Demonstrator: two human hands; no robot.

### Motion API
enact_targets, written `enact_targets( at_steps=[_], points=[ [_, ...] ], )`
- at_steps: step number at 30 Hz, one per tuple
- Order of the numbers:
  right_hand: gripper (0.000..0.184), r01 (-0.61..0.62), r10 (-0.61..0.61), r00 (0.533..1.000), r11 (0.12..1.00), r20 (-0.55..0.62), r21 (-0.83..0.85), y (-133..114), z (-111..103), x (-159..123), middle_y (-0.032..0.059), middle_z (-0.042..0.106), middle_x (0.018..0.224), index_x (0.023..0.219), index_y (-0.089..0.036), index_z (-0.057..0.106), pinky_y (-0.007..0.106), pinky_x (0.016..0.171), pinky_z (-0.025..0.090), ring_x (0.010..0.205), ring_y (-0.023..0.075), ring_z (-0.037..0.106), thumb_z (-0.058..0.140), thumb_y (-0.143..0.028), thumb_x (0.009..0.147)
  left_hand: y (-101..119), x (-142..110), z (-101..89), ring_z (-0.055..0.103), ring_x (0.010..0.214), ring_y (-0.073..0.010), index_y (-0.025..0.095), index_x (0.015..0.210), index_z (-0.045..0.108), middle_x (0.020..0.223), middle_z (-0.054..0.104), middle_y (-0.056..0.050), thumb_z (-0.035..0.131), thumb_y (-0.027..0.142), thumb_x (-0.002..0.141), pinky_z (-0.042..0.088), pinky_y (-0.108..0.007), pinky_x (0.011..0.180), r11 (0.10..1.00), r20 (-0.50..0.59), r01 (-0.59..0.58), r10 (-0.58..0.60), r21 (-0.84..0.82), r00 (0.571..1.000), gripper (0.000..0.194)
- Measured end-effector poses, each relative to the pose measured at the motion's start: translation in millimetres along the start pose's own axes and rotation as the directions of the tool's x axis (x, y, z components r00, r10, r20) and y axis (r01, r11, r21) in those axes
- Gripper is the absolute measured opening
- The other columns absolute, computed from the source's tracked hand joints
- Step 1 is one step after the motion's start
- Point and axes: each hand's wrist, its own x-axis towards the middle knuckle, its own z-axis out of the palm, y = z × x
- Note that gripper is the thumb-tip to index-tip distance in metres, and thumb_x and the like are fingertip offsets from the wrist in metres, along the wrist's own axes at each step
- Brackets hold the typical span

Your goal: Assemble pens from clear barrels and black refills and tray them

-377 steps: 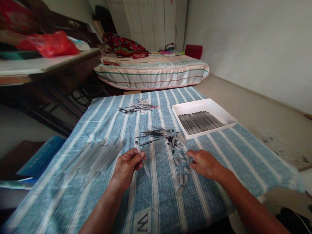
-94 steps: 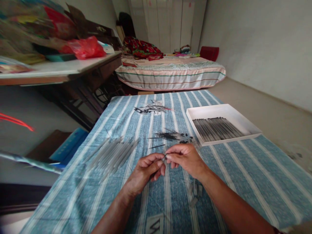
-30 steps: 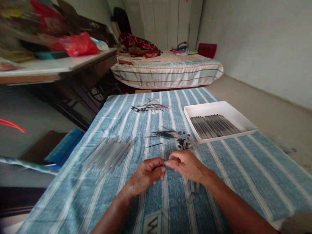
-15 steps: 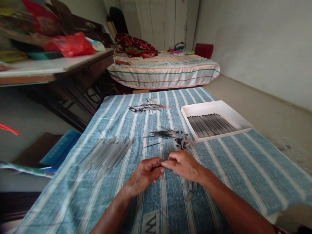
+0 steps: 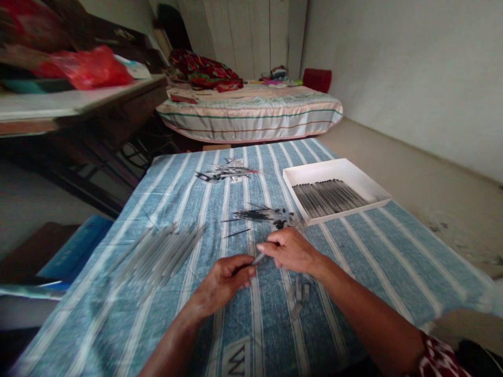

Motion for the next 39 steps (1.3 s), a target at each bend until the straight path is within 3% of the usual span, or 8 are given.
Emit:
enact_targets(
  at_steps=[8, 14, 21, 26, 39],
  points=[
    [0.04, 0.038, -0.038, 0.999, 0.999, 0.001, -0.024, -0.9, -4.5, 1.3, -0.0041, 0.051, 0.043, 0.053, -0.019, 0.042, 0.016, 0.037, 0.034, 0.035, 0.0059, 0.046, 0.049, -0.042, 0.084, -0.2, 1.5, 0.9, 0.049, 0.065, -0.0127, 0.016, 0.069, 0.063, 0.066, 0.053, 0.0, 0.056, 0.025, 0.078, 0.036, -0.024, 0.06, 0.98, -0.053, -0.108, 0.119, 0.167, 0.992, 0.015],
    [0.037, 0.01, -0.009, 0.994, 1.0, -0.105, 0.008, 8.2, -22.8, -2.3, -0.0037, 0.055, 0.046, 0.057, -0.019, 0.044, 0.017, 0.037, 0.034, 0.035, 0.0074, 0.048, 0.049, -0.046, 0.083, 5.4, 0.4, 0.8, 0.04, 0.054, -0.0089, 0.015, 0.063, 0.06, 0.058, 0.047, 0.003, 0.062, 0.029, 0.073, 0.031, -0.022, 0.051, 0.998, -0.121, 0.011, -0.019, -0.063, 0.992, 0.017],
    [0.025, -0.115, 0.093, 0.972, 0.989, -0.217, -0.093, 50.5, -50.3, -14.4, -0.0053, 0.053, 0.046, 0.061, -0.019, 0.051, 0.02, 0.04, 0.036, 0.037, 0.0086, 0.047, 0.053, -0.038, 0.077, 2.9, 4.0, -2.3, 0.041, 0.046, -0.0071, 0.016, 0.061, 0.053, 0.053, 0.055, 0.003, 0.066, 0.032, 0.069, 0.029, -0.02, 0.046, 0.949, -0.22, 0.05, -0.123, -0.31, 0.968, 0.022],
    [0.019, -0.177, 0.156, 0.97, 0.979, -0.188, -0.097, 70.0, -48.0, -24.2, -0.0058, 0.05, 0.045, 0.063, -0.019, 0.054, 0.021, 0.039, 0.034, 0.036, 0.0093, 0.045, 0.055, -0.035, 0.074, 1.4, 7.6, -2.7, 0.041, 0.038, -0.006, 0.017, 0.066, 0.052, 0.055, 0.062, 0.002, 0.069, 0.034, 0.066, 0.029, -0.02, 0.04, 0.9, -0.276, 0.047, -0.182, -0.432, 0.944, 0.023],
    [0.017, -0.101, 0.055, 0.988, 0.94, -0.146, -0.327, 74.7, -35.7, -28.5, -0.004, 0.05, 0.052, 0.065, -0.018, 0.059, 0.022, 0.049, 0.033, 0.049, 0.0106, 0.047, 0.053, -0.029, 0.076, -8.7, 10.7, -5.3, 0.049, 0.043, -0.0067, 0.015, 0.082, 0.061, 0.061, 0.066, -0.001, 0.07, 0.03, 0.068, 0.032, -0.018, 0.042, 0.832, -0.316, 0.008, -0.219, -0.554, 0.923, 0.023]
  ],
)
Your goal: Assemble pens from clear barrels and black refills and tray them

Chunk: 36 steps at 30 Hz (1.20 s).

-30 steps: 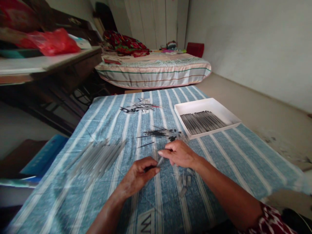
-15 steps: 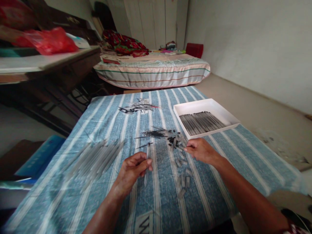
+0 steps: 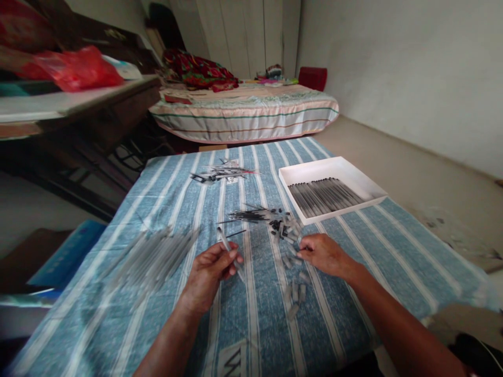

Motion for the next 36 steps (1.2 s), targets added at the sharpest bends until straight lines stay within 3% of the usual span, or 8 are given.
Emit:
enact_targets(
  at_steps=[14, 24, 30, 36],
  points=[
    [0.02, 0.039, -0.039, 0.999, 0.995, -0.004, -0.09, -0.3, 6.2, 4.0, -0.0019, 0.054, 0.057, 0.066, -0.017, 0.062, 0.023, 0.054, 0.032, 0.056, 0.0124, 0.049, 0.053, -0.03, 0.077, -1.4, 0.1, -1.1, 0.051, 0.045, -0.0072, 0.015, 0.081, 0.062, 0.067, 0.068, -0.002, 0.071, 0.03, 0.067, 0.035, -0.018, 0.044, 1.0, -0.006, -0.009, 0.009, -0.028, 1.0, 0.023],
    [0.021, 0.033, -0.034, 0.999, 0.998, -0.02, -0.057, -1.0, 12.5, 9.7, -0.0028, 0.052, 0.054, 0.066, -0.017, 0.061, 0.022, 0.049, 0.03, 0.052, 0.0117, 0.047, 0.052, -0.033, 0.077, -0.4, -0.3, -0.3, 0.051, 0.046, -0.0078, 0.015, 0.076, 0.06, 0.067, 0.067, -0.002, 0.071, 0.031, 0.066, 0.035, -0.019, 0.043, 1.0, -0.008, -0.006, 0.006, -0.024, 1.0, 0.022],
    [0.018, 0.079, -0.089, 0.991, 0.992, -0.104, -0.097, -18.4, 15.7, 22.9, -0.003, 0.054, 0.057, 0.071, -0.019, 0.063, 0.021, 0.05, 0.031, 0.054, 0.0115, 0.048, 0.052, -0.032, 0.078, -0.7, -1.2, -0.1, 0.051, 0.046, -0.0077, 0.015, 0.075, 0.061, 0.067, 0.067, -0.001, 0.071, 0.031, 0.066, 0.035, -0.02, 0.044, 1.0, 0.003, -0.011, 0.011, -0.023, 1.0, 0.021],
    [0.02, -0.008, -0.032, 0.993, 0.945, -0.116, -0.327, -46.1, 15.2, 45.3, 0.0028, 0.068, 0.075, 0.093, -0.022, 0.066, 0.024, 0.057, 0.035, 0.066, 0.0167, 0.06, 0.052, -0.031, 0.081, -0.6, -0.7, -1.1, 0.051, 0.046, -0.0079, 0.015, 0.074, 0.061, 0.066, 0.067, -0.002, 0.07, 0.031, 0.066, 0.035, -0.02, 0.044, 1.0, 0.016, -0.011, 0.011, -0.027, 1.0, 0.02]
  ],
)
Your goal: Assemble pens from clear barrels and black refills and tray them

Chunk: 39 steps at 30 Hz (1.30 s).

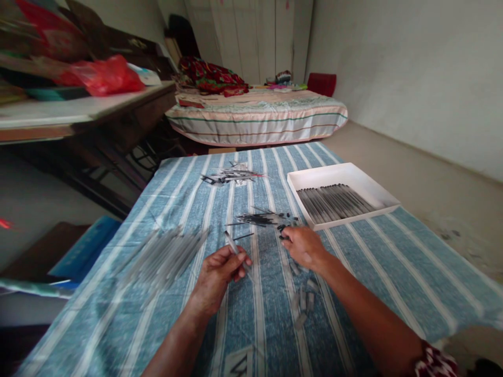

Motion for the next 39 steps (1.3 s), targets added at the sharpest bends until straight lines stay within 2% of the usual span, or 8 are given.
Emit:
enact_targets(
  at_steps=[3, 6, 21, 28, 31, 33, 36, 39],
  points=[
    [0.023, 0.002, 0.0, 1.0, 0.991, 0.02, -0.132, -7.7, 0.5, 9.0, 0.0065, 0.071, 0.086, 0.094, -0.022, 0.066, 0.027, 0.063, 0.038, 0.08, 0.0212, 0.064, 0.049, -0.034, 0.083, 0.5, -0.3, -0.4, 0.051, 0.046, -0.0076, 0.015, 0.074, 0.061, 0.066, 0.067, -0.002, 0.069, 0.03, 0.067, 0.035, -0.02, 0.044, 1.0, 0.009, -0.011, 0.011, -0.001, 1.0, 0.018],
    [0.023, 0.009, -0.001, 0.999, 0.983, 0.046, -0.181, -11.4, 2.8, 13.4, 0.0088, 0.071, 0.088, 0.089, -0.021, 0.067, 0.028, 0.065, 0.039, 0.085, 0.0232, 0.064, 0.049, -0.033, 0.084, 0.9, -1.0, -0.5, 0.051, 0.046, -0.0076, 0.015, 0.074, 0.061, 0.066, 0.067, -0.002, 0.068, 0.029, 0.068, 0.036, -0.02, 0.044, 1.0, 0.01, -0.012, 0.012, -0.005, 1.0, 0.017],
    [0.018, -0.005, 0.014, 0.998, 0.989, 0.061, -0.146, -9.7, 7.7, 11.8, 0.0067, 0.071, 0.087, 0.082, -0.021, 0.068, 0.026, 0.063, 0.038, 0.085, 0.0216, 0.064, 0.051, -0.025, 0.077, -0.5, -0.8, 0.1, 0.051, 0.045, -0.0078, 0.015, 0.073, 0.06, 0.066, 0.067, -0.002, 0.068, 0.028, 0.068, 0.035, -0.02, 0.043, 1.0, 0.014, -0.015, 0.015, -0.001, 1.0, 0.016],
    [0.019, 0.02, -0.018, 1.0, 0.996, 0.019, -0.093, -7.6, 9.2, 8.3, 0.0052, 0.071, 0.082, 0.082, -0.02, 0.067, 0.025, 0.063, 0.038, 0.08, 0.02, 0.064, 0.049, -0.025, 0.08, -2.0, -0.6, -1.3, 0.051, 0.046, -0.008, 0.015, 0.075, 0.06, 0.067, 0.067, -0.003, 0.067, 0.028, 0.07, 0.036, -0.02, 0.044, 1.0, 0.023, -0.028, 0.029, -0.012, 0.999, 0.016],
    [0.016, 0.06, -0.06, 0.998, 0.998, -0.02, -0.017, -5.6, 12.6, 2.3, 0.0018, 0.068, 0.073, 0.081, -0.02, 0.065, 0.023, 0.061, 0.038, 0.07, 0.0164, 0.063, 0.05, -0.026, 0.081, -2.8, -0.7, -2.1, 0.051, 0.047, -0.0079, 0.014, 0.075, 0.059, 0.068, 0.066, -0.003, 0.066, 0.027, 0.072, 0.036, -0.019, 0.044, 0.999, 0.024, -0.042, 0.042, -0.011, 0.999, 0.015],
    [0.012, 0.095, -0.088, 0.994, 0.99, -0.07, 0.104, -3.8, 15.9, -2.6, -0.0001, 0.065, 0.066, 0.078, -0.02, 0.063, 0.022, 0.059, 0.038, 0.064, 0.0148, 0.061, 0.052, -0.025, 0.079, -3.4, -0.5, -2.5, 0.051, 0.047, -0.0076, 0.014, 0.076, 0.059, 0.068, 0.066, -0.003, 0.065, 0.027, 0.073, 0.036, -0.019, 0.044, 0.999, 0.014, -0.048, 0.048, -0.017, 0.999, 0.014],
    [0.008, 0.138, -0.105, 0.986, 0.946, -0.127, 0.293, -3.2, 20.0, -9.8, -0.0015, 0.062, 0.062, 0.073, -0.019, 0.06, 0.022, 0.057, 0.039, 0.06, 0.0138, 0.059, 0.054, -0.023, 0.077, -4.4, -0.1, -3.0, 0.051, 0.047, -0.0071, 0.014, 0.077, 0.059, 0.069, 0.066, -0.003, 0.065, 0.027, 0.074, 0.036, -0.019, 0.044, 0.998, -0.001, -0.05, 0.05, -0.028, 0.999, 0.014],
    [0.005, 0.167, -0.117, 0.982, 0.908, -0.149, 0.385, -6.5, 20.7, -16.2, -0.002, 0.061, 0.061, 0.072, -0.019, 0.057, 0.022, 0.058, 0.04, 0.059, 0.0132, 0.058, 0.055, -0.021, 0.075, -5.1, -0.2, -3.0, 0.05, 0.047, -0.0066, 0.014, 0.077, 0.059, 0.069, 0.066, -0.002, 0.065, 0.026, 0.075, 0.036, -0.018, 0.044, 0.998, -0.009, -0.053, 0.052, -0.041, 0.999, 0.014]
  ],
)
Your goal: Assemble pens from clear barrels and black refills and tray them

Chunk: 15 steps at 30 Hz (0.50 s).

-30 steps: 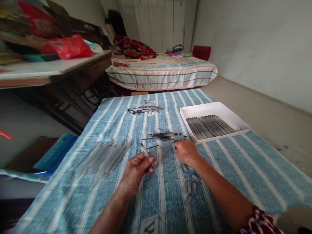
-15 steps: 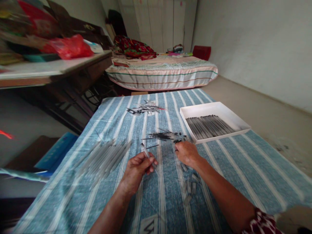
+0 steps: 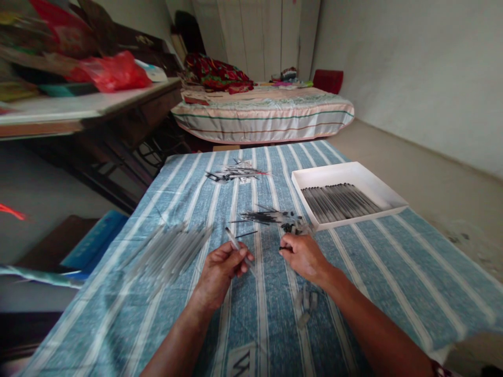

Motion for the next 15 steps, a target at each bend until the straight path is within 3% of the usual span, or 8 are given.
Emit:
enact_targets(
  at_steps=[15],
  points=[
    [0.005, 0.067, -0.07, 0.998, 0.981, 0.005, 0.183, -26.0, 5.4, -20.4, -0.0022, 0.063, 0.062, 0.074, -0.019, 0.061, 0.021, 0.058, 0.043, 0.059, 0.0113, 0.057, 0.057, -0.021, 0.074, 6.7, -0.6, 3.1, 0.051, 0.047, -0.0069, 0.014, 0.075, 0.059, 0.066, 0.067, -0.003, 0.068, 0.022, 0.069, 0.037, -0.018, 0.045, 0.979, -0.089, 0.014, -0.033, -0.203, 0.995, 0.014]
  ],
)
